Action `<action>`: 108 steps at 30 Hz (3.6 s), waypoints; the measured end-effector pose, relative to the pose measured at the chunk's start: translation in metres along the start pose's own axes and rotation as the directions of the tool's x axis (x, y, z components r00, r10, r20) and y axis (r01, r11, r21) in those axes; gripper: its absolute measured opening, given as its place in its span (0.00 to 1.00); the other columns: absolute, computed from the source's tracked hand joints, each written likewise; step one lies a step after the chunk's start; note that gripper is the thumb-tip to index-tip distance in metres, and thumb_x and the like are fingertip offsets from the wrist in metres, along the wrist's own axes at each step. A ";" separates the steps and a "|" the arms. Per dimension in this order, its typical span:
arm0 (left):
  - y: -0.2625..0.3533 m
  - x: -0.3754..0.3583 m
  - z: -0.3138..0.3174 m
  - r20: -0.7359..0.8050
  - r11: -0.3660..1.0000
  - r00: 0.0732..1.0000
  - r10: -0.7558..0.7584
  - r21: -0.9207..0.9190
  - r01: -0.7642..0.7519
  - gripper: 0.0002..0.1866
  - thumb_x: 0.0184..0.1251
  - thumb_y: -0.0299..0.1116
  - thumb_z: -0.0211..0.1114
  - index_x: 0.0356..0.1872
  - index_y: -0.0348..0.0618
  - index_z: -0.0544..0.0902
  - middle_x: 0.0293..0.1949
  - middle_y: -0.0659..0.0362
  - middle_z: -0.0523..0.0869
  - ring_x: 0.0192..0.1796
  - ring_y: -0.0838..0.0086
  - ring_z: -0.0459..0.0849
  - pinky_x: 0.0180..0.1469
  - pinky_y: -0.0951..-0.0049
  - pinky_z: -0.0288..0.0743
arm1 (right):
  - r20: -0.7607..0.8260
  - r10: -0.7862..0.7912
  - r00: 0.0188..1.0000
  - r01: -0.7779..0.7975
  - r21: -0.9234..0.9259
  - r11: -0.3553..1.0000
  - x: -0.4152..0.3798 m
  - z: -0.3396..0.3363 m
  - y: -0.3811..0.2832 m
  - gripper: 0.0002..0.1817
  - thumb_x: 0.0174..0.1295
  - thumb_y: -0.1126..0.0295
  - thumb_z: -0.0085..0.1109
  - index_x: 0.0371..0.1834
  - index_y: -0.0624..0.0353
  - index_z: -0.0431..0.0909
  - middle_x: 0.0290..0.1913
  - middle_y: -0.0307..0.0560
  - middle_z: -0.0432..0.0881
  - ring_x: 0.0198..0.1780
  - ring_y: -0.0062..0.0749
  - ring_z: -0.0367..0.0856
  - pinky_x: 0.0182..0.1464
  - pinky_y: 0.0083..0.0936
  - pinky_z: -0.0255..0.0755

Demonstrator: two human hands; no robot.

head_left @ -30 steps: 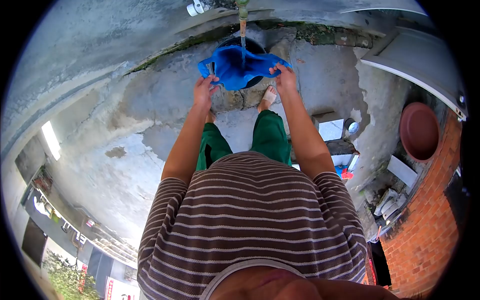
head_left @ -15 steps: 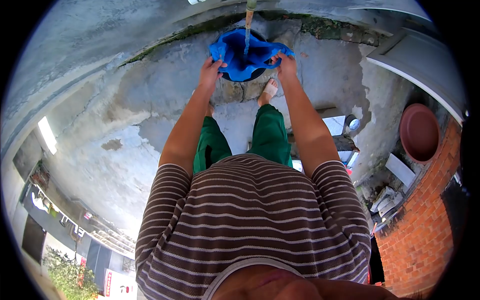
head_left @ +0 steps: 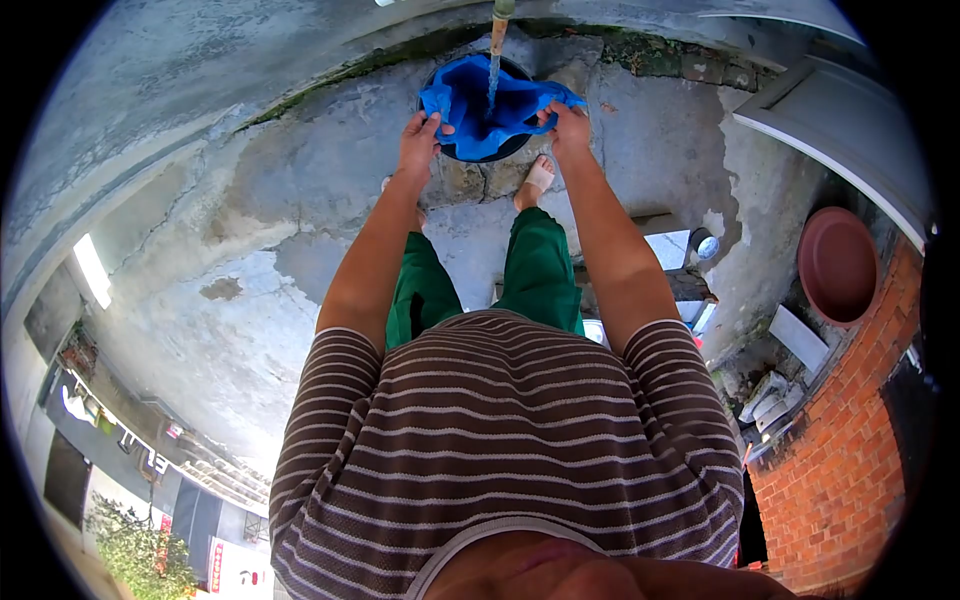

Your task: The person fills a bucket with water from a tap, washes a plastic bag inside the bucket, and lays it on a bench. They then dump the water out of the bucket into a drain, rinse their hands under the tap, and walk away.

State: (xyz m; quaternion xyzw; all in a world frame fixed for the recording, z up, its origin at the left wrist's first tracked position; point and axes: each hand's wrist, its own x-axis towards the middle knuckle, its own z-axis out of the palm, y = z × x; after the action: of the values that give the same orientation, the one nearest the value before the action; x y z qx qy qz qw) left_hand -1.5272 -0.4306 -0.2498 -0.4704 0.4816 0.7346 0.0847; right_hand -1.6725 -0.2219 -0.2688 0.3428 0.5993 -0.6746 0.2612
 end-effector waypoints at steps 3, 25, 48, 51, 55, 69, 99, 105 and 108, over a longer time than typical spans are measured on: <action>-0.007 0.004 -0.001 -0.011 0.998 0.998 0.063 -0.016 -0.063 0.10 0.67 0.44 0.58 0.43 0.54 0.78 0.30 0.66 0.84 0.34 0.81 0.77 0.43 0.73 0.68 | 0.018 -0.011 1.000 0.011 -0.020 1.000 0.007 -0.006 0.005 0.03 0.56 0.76 0.56 0.30 0.59 0.71 0.25 0.42 0.76 0.22 0.28 0.75 0.24 0.23 0.68; -0.001 -0.020 -0.012 -0.124 0.977 0.973 0.194 -0.069 -0.204 0.05 0.67 0.37 0.57 0.34 0.49 0.76 0.18 0.67 0.74 0.21 0.85 0.67 0.22 0.82 0.55 | 0.172 -0.047 0.984 0.042 0.036 0.998 -0.023 -0.003 -0.013 0.04 0.56 0.79 0.51 0.28 0.60 0.67 0.20 0.40 0.67 0.16 0.21 0.62 0.15 0.20 0.56; -0.101 -0.038 0.006 0.123 0.997 0.991 -0.044 0.072 0.035 0.15 0.60 0.22 0.49 0.49 0.41 0.73 0.26 0.57 0.80 0.25 0.74 0.78 0.28 0.74 0.72 | -0.078 0.101 0.992 -0.115 -0.196 0.974 0.004 -0.056 0.034 0.03 0.54 0.78 0.52 0.29 0.59 0.69 0.21 0.42 0.71 0.19 0.27 0.71 0.18 0.26 0.68; -0.102 -0.040 -0.001 0.096 0.993 0.992 -0.088 0.083 0.080 0.17 0.59 0.22 0.49 0.51 0.39 0.71 0.27 0.55 0.81 0.24 0.72 0.79 0.27 0.72 0.73 | -0.067 0.046 0.997 -0.056 -0.156 0.986 0.001 -0.051 0.041 0.03 0.55 0.76 0.53 0.30 0.57 0.70 0.22 0.41 0.71 0.19 0.27 0.73 0.19 0.26 0.68; -0.108 -0.034 -0.007 0.039 0.994 0.994 -0.103 0.025 0.102 0.22 0.58 0.22 0.50 0.56 0.37 0.67 0.27 0.56 0.81 0.23 0.71 0.80 0.27 0.73 0.73 | -0.092 -0.049 0.995 0.025 -0.243 0.970 0.002 -0.047 0.046 0.04 0.54 0.76 0.54 0.33 0.59 0.71 0.23 0.41 0.73 0.20 0.26 0.73 0.20 0.23 0.64; -0.077 -0.025 -0.002 0.001 0.980 0.987 -0.162 -0.114 0.161 0.40 0.56 0.22 0.49 0.71 0.67 0.49 0.37 0.61 0.79 0.29 0.72 0.81 0.23 0.70 0.69 | 0.117 -0.158 0.981 0.191 -0.376 0.907 -0.008 -0.013 0.086 0.21 0.58 0.74 0.56 0.56 0.63 0.69 0.28 0.39 0.77 0.26 0.23 0.78 0.25 0.21 0.69; -0.077 -0.012 -0.008 -0.079 0.979 0.987 -0.141 -0.156 0.128 0.30 0.54 0.22 0.50 0.60 0.59 0.63 0.34 0.61 0.79 0.32 0.72 0.80 0.30 0.67 0.76 | 0.003 -0.104 0.995 0.102 -0.216 0.971 0.010 -0.026 0.060 0.17 0.58 0.75 0.54 0.50 0.63 0.66 0.31 0.44 0.76 0.23 0.26 0.78 0.20 0.23 0.72; -0.077 -0.012 -0.008 -0.072 0.979 0.987 -0.144 -0.156 0.131 0.30 0.54 0.22 0.50 0.60 0.59 0.63 0.34 0.62 0.79 0.31 0.72 0.80 0.29 0.66 0.75 | -0.011 -0.111 0.994 0.106 -0.222 0.969 0.009 -0.025 0.060 0.22 0.57 0.76 0.54 0.55 0.62 0.62 0.33 0.45 0.76 0.24 0.26 0.78 0.20 0.23 0.73; -0.077 -0.012 -0.007 -0.082 0.980 0.986 -0.145 -0.148 0.132 0.30 0.55 0.22 0.50 0.60 0.59 0.63 0.34 0.62 0.79 0.30 0.72 0.80 0.27 0.69 0.74 | -0.012 -0.098 0.995 0.092 -0.233 0.968 0.011 -0.025 0.060 0.22 0.57 0.76 0.54 0.55 0.60 0.63 0.32 0.44 0.76 0.24 0.25 0.77 0.20 0.23 0.73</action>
State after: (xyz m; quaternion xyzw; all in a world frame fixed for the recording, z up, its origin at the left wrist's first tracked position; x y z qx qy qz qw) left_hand -1.4723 -0.3917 -0.2899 -0.5412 0.3974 0.7368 0.0792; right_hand -1.6294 -0.2052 -0.3164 0.2886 0.6929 -0.6075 0.2598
